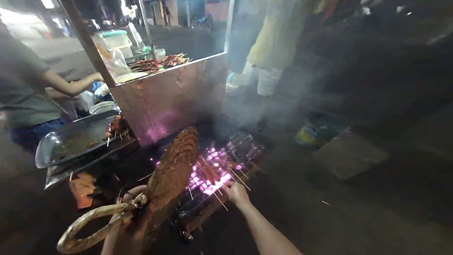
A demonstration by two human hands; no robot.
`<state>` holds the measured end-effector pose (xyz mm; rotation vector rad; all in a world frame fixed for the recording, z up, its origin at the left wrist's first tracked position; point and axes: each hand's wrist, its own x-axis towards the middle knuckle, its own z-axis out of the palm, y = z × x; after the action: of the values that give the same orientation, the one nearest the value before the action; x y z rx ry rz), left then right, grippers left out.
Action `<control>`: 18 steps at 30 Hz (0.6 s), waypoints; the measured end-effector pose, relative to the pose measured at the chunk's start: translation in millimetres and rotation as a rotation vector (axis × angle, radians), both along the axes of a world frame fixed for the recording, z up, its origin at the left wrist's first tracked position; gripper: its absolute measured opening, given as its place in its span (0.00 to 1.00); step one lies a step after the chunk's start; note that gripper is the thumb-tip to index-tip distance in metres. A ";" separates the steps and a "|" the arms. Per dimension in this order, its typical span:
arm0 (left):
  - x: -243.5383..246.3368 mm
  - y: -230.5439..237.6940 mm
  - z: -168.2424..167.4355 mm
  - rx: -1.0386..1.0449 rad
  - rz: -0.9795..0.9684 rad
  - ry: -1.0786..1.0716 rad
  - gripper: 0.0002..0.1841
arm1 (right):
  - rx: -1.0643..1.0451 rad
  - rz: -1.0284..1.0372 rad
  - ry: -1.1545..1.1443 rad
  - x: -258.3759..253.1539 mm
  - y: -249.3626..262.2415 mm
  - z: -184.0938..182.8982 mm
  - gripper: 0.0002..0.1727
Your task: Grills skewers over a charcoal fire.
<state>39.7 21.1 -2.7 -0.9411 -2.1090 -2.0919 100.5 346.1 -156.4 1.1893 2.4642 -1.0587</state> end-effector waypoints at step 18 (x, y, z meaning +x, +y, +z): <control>3.4 2.2 7.3 0.051 0.054 -0.074 0.14 | 0.064 0.174 -0.222 4.1 -18.5 12.1 0.23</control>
<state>43.2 23.3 4.5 -0.8043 -2.0781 -2.1754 104.6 327.6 -144.2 1.0252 2.3915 -0.7627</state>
